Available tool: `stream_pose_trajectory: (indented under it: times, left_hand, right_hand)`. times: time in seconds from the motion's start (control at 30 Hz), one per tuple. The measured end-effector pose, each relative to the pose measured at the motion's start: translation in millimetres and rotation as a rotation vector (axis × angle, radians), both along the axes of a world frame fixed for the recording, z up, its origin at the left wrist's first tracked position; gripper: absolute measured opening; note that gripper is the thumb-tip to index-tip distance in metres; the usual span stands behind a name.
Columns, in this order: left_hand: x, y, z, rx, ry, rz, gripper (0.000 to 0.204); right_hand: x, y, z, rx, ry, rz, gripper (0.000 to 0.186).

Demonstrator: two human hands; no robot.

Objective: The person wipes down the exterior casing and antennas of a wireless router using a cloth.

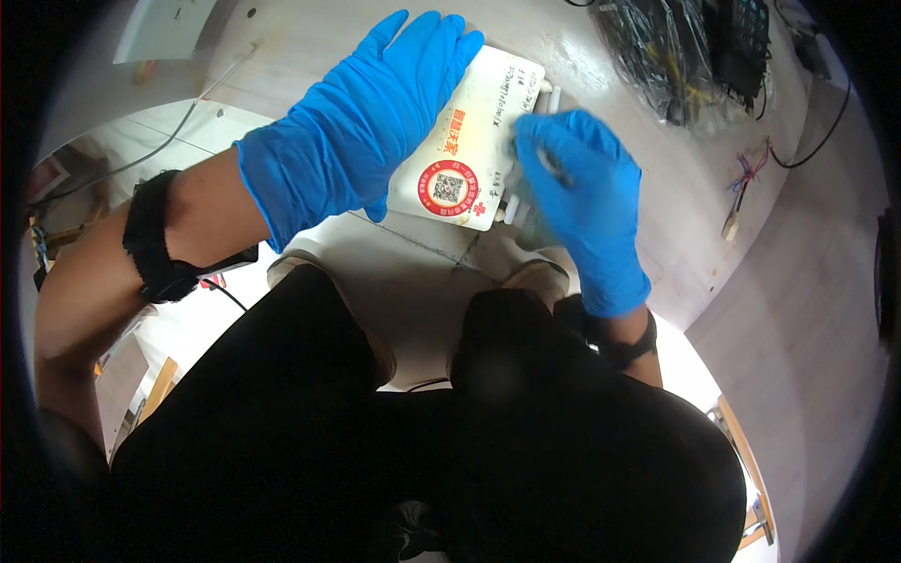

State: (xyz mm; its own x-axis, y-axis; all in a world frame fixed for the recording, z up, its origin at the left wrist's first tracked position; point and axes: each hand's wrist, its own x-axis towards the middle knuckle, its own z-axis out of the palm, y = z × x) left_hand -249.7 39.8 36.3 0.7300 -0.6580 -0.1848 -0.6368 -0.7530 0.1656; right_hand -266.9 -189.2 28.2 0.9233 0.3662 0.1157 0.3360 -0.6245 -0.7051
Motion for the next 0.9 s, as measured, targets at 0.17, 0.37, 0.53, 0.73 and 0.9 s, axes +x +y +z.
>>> stream_pose_trajectory:
  times: [0.17,0.37,0.53,0.73,0.9]
  left_hand:
    - [12,-24,23,0.474,0.115,-0.051,0.140]
    - [6,-16,10,0.330,0.072,-0.045,0.142]
    - [8,-24,23,0.506,0.054,-0.080,0.141]
    - [4,-16,6,0.390,0.001,-0.068,0.129]
    - [11,-13,11,0.360,-0.180,-0.214,0.103]
  right_hand:
    - [-4,4,-10,0.128,0.100,-0.207,0.013]
    - [-15,3,-9,0.125,0.105,-0.248,0.014]
    - [-14,-12,-10,0.355,0.228,-0.172,0.015]
    - [8,-11,-15,0.267,0.026,-0.351,0.016]
    - [17,-10,-20,0.050,-0.161,-0.235,0.020]
